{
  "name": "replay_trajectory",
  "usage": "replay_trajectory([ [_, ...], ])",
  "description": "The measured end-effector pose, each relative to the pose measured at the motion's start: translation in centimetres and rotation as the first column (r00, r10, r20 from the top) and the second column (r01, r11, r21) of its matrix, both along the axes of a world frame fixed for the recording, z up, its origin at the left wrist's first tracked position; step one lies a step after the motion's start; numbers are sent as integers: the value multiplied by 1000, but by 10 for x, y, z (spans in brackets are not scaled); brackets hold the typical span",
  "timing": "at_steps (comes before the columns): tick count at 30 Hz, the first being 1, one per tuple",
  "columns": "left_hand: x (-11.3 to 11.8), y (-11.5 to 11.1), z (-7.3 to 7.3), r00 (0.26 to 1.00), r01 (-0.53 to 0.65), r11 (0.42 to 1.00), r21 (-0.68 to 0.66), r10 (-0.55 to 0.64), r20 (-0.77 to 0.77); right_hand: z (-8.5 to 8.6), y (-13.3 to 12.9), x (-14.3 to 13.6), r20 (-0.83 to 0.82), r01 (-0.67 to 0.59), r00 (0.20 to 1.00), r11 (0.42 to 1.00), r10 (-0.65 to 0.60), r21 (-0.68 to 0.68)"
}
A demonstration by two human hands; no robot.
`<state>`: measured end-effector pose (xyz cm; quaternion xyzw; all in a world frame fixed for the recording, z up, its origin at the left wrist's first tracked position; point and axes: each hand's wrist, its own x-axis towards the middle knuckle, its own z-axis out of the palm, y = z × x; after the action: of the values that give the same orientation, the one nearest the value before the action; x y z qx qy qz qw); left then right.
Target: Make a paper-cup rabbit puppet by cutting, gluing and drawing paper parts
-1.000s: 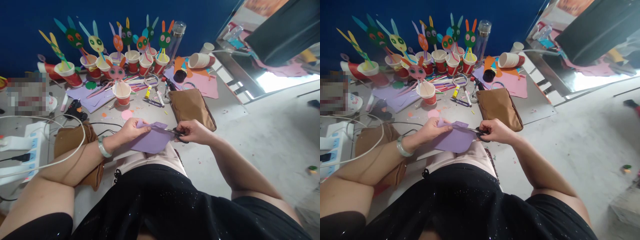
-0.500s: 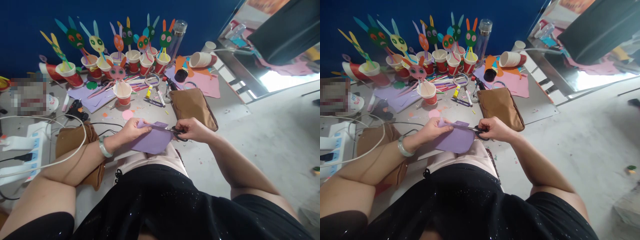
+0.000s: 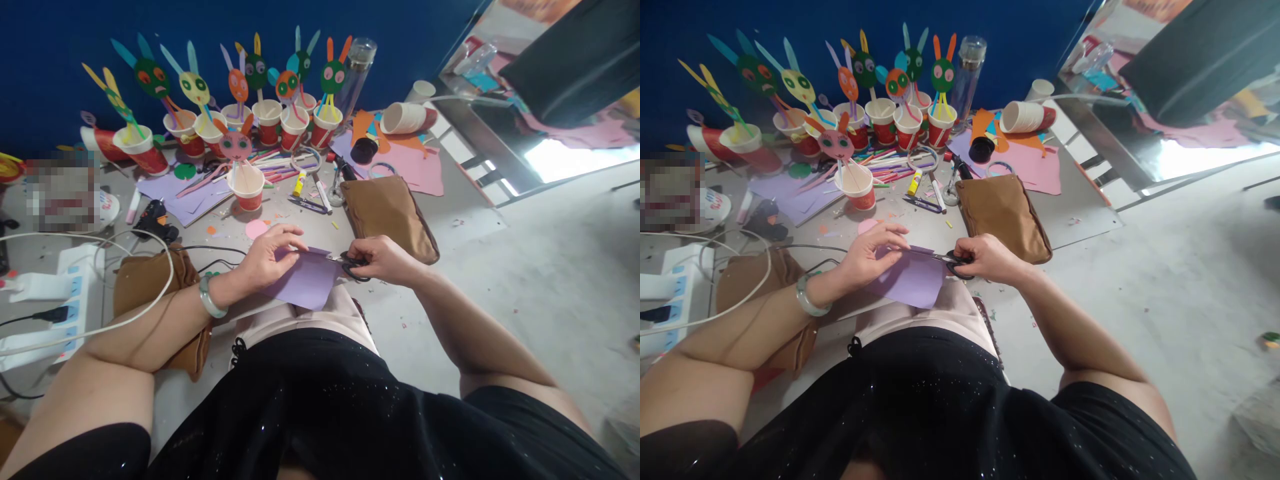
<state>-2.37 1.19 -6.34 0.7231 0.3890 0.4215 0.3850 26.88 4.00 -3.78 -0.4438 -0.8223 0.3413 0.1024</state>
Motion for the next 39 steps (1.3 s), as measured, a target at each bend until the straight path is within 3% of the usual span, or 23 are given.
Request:
replay_trajectory([
  [7, -2, 4, -2, 991, 133, 989, -70, -134, -13, 1, -1, -2, 48, -46, 998, 995, 42, 93],
  [16, -2, 4, 2, 987, 160, 977, -138, -156, 38, 4, -3, -2, 36, -36, 999, 998, 34, 49],
  [31, -1, 3, -1, 993, 115, 982, -152, -110, 35, 3, -1, -3, 12, -31, 999, 999, 32, -41],
  [36, -1, 3, 0, 999, 48, 987, -155, -45, 18, 6, 2, 1, -19, -23, 1000, 999, 22, -47],
  [39, -1, 3, 0, 999, -19, 988, -153, 23, 23, 2, 3, 10, -85, 3, 996, 991, -14, -130],
])
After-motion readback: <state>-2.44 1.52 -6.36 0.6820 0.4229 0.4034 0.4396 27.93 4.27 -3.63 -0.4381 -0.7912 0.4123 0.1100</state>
